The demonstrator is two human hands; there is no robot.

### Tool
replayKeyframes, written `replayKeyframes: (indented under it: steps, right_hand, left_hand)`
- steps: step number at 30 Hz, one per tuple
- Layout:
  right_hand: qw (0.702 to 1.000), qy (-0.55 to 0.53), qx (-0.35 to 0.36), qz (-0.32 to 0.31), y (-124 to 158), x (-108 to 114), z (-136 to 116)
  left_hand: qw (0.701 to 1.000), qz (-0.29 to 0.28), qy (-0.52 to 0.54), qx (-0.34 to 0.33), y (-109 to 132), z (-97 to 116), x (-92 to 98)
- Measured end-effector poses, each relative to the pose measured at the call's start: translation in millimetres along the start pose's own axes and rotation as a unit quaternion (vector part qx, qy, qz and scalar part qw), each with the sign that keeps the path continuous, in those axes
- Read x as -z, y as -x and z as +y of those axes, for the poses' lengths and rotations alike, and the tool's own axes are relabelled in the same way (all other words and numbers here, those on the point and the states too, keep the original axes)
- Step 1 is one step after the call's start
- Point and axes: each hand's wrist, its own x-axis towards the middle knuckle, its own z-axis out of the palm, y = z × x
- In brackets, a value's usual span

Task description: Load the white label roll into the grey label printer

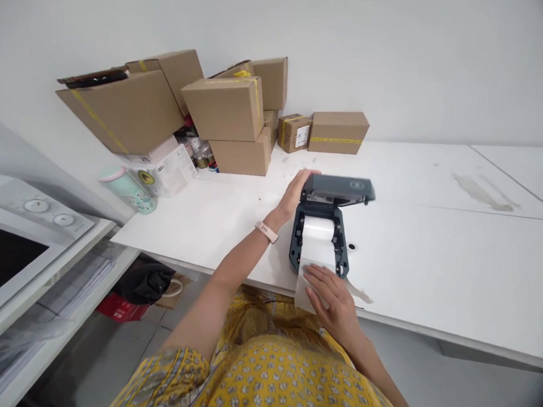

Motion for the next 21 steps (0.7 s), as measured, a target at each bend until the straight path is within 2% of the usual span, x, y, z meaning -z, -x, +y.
replayKeyframes:
  steps: [2,7,10,13,15,18,21]
  right_hand:
    - [0.999,-0.026,0.008,0.021,-1.0,9.5,-4.7]
    - [0.991,-0.06,-0.002,0.122,12.9,27.9,-16.0]
    - [0.974,-0.02,-0.088,0.207,17.1,32.3,-11.1]
    - [0.943,0.022,-0.204,0.262,1.3,31.8,6.5]
    - [0.93,-0.013,-0.272,0.248,-16.6,28.1,22.6]
    - [0.919,-0.117,-0.345,0.153,-37.3,18.2,44.3]
    - [0.901,-0.186,-0.381,0.093,-39.1,7.3,55.6]
  left_hand:
    - [0.998,-0.029,-0.013,-0.052,31.2,2.9,2.9]
    - [0.992,-0.077,-0.078,-0.064,93.9,-7.5,6.6]
    - [0.993,-0.061,-0.085,-0.051,115.1,-16.9,-0.8]
    - [0.998,-0.011,-0.062,-0.015,127.1,-24.9,-11.7]
    - [0.998,0.031,-0.04,0.035,133.0,-31.0,-17.0]
    - [0.984,0.076,0.029,0.159,139.3,-40.8,-18.8]
    - [0.958,0.066,0.117,0.255,141.8,-46.4,-15.4]
